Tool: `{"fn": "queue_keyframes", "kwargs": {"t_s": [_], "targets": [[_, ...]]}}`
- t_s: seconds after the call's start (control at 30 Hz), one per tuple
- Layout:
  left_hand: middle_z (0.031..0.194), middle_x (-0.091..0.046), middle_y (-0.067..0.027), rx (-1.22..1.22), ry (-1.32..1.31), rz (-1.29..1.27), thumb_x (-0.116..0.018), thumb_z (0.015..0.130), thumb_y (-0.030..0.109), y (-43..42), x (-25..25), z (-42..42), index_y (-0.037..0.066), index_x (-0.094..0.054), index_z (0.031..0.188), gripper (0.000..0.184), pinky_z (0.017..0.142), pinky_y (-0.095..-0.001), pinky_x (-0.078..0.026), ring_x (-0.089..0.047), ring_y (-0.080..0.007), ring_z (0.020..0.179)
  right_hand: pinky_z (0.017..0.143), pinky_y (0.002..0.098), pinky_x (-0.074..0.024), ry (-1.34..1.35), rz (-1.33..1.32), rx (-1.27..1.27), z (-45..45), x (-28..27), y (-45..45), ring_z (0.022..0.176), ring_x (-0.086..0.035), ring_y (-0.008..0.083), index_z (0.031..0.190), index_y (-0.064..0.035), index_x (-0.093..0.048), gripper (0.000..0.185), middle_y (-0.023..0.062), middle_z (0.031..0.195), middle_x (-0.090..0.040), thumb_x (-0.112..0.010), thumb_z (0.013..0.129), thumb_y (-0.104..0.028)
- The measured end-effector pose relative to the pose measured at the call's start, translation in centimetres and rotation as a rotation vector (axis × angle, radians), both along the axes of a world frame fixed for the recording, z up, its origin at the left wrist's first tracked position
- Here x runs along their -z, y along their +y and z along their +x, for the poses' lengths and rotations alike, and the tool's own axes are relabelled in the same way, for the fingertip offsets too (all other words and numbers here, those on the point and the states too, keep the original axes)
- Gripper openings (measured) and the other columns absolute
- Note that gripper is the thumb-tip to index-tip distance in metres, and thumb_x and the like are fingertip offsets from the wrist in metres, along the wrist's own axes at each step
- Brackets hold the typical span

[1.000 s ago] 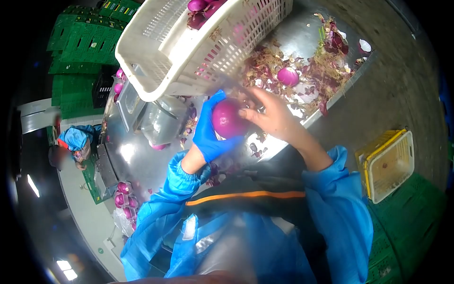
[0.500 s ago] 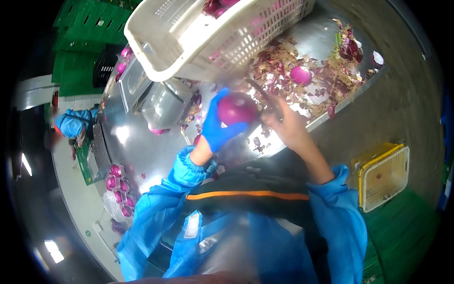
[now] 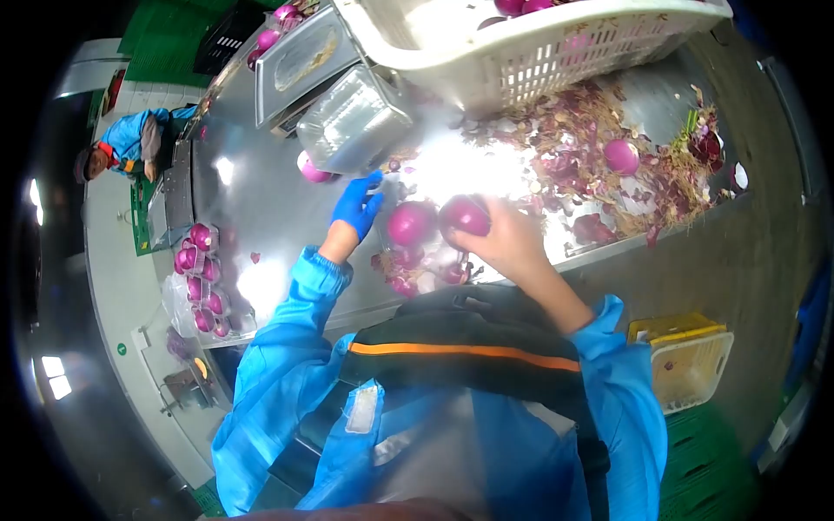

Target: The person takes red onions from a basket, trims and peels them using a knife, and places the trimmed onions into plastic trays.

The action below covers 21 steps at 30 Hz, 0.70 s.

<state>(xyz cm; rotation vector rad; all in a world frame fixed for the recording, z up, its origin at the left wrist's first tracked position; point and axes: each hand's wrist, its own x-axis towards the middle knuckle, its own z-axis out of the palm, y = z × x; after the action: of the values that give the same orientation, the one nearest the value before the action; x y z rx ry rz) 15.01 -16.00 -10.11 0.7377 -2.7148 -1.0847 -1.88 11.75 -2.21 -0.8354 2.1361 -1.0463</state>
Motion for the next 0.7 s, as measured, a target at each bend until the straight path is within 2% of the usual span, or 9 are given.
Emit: {"fn": "queue_keyframes", "kwargs": {"t_s": [0.07, 0.13, 0.2, 0.3, 0.4, 0.43, 0.57, 0.63, 0.7], "targets": [[0.123, -0.062, -0.0114, 0.093, -0.046, 0.057, -0.059, 0.095, 0.016, -0.1, -0.7, -0.6, 0.009, -0.058, 0.129, 0.035, 0.09, -0.0337, -0.05, -0.062, -0.023, 0.108, 0.077, 0.0446, -0.0533, 0.203, 0.189, -0.084, 0.7, -0.7, -2.0, 0.086, -0.068, 0.0389, 0.127, -0.0067, -0.057, 0.066, 0.0196, 0.1, -0.069, -0.072, 0.079, -0.05], [0.123, -0.063, -0.0109, 0.21, -0.006, 0.058, -0.057, 0.097, 0.018, -0.1, 0.0, -0.9, 0.008, -0.061, 0.126, 0.031, 0.091, -0.0337, -0.05, -0.062, -0.0209, 0.11, 0.076, 0.0448, -0.0534, 0.243, 0.144, -0.079, 1.3, 0.9, -2.4, 0.084, -0.068, 0.0388, 0.128, -0.006, -0.056, 0.064, 0.0194, 0.098, -0.069, -0.07, 0.082, -0.048], [0.12, -0.063, -0.0132, 0.165, -0.039, 0.175, -0.057, 0.096, 0.024, 0.0, -0.1, -0.9, 0.009, -0.063, 0.124, 0.033, 0.093, -0.0352, -0.048, -0.062, -0.0271, 0.106, 0.076, 0.045, -0.0533, 0.361, 0.106, -0.008, 2.0, 4.7, -1.9, 0.084, -0.068, 0.0384, 0.13, -0.006, -0.055, 0.059, 0.021, 0.098, -0.069, -0.066, 0.087, -0.045], [0.117, -0.066, -0.0129, 0.192, -0.04, 0.2, -0.056, 0.096, 0.019, -0.1, 0.8, -1.0, 0.007, -0.067, 0.119, 0.028, 0.095, -0.033, -0.048, -0.063, -0.0251, 0.106, 0.072, 0.0484, -0.0482, 0.152, 0.145, 0.116, 1.9, 6.0, -1.4, 0.08, -0.063, 0.041, 0.108, -0.0048, -0.058, 0.039, 0.0211, 0.085, -0.065, -0.06, 0.09, -0.039], [0.115, -0.068, -0.0099, 0.279, -0.047, 0.104, -0.055, 0.097, 0.01, -0.2, 4.4, -0.3, 0.002, -0.066, 0.118, 0.026, 0.095, -0.0298, -0.049, -0.063, -0.0185, 0.104, 0.071, 0.0468, -0.0487, 0.005, 0.187, 0.076, 2.4, 7.4, -1.1, 0.08, -0.065, 0.0397, 0.115, -0.0041, -0.056, 0.038, 0.0218, 0.092, -0.067, -0.059, 0.091, -0.033], [0.114, -0.069, -0.0099, 0.249, 0.022, 0.225, -0.054, 0.097, 0.011, -0.1, 3.7, 0.5, 0.002, -0.066, 0.119, 0.026, 0.094, -0.0303, -0.05, -0.064, -0.019, 0.103, 0.071, 0.046, -0.049, -0.025, 0.192, 0.066, 2.7, 7.3, -1.4, 0.081, -0.065, 0.0392, 0.116, -0.0036, -0.056, 0.038, 0.022, 0.094, -0.068, -0.059, 0.09, -0.031], [0.112, -0.069, -0.0082, 0.201, 0.007, 0.38, -0.053, 0.097, 0.013, -1.5, -0.5, 4.8, 0.001, -0.066, 0.119, 0.028, 0.092, -0.032, -0.051, -0.064, -0.0192, 0.103, 0.068, 0.0343, -0.0499, -0.179, -0.046, 0.001, 3.0, 4.7, -3.8, 0.072, -0.063, 0.0206, 0.122, 0.0, -0.059, 0.037, 0.0172, 0.088, -0.068, -0.06, 0.09, -0.02], [0.112, -0.069, -0.0089, 0.119, 0.054, 0.388, -0.053, 0.095, 0.013, -2.5, -2.6, 8.1, 0.002, -0.067, 0.118, 0.028, 0.091, -0.0342, -0.051, -0.065, -0.0218, 0.103, 0.067, 0.0312, -0.0495, -0.226, 0.012, -0.124, 3.8, 2.4, -6.3, 0.07, -0.061, 0.0152, 0.128, -0.0015, -0.057, 0.041, 0.0153, 0.088, -0.068, -0.06, 0.091, -0.019], [0.113, -0.069, -0.0115, -0.034, 0.167, 0.41, -0.055, 0.093, 0.013, -3.7, -4.7, 11.7, 0.006, -0.068, 0.116, 0.027, 0.092, -0.038, -0.051, -0.066, -0.0274, 0.102, 0.066, 0.0316, -0.0498, -0.263, -0.098, -0.152, 5.4, 4.1, -7.8, 0.069, -0.063, 0.0168, 0.12, -0.0022, -0.061, 0.033, 0.0139, 0.083, -0.068, -0.06, 0.092, -0.02]]}}
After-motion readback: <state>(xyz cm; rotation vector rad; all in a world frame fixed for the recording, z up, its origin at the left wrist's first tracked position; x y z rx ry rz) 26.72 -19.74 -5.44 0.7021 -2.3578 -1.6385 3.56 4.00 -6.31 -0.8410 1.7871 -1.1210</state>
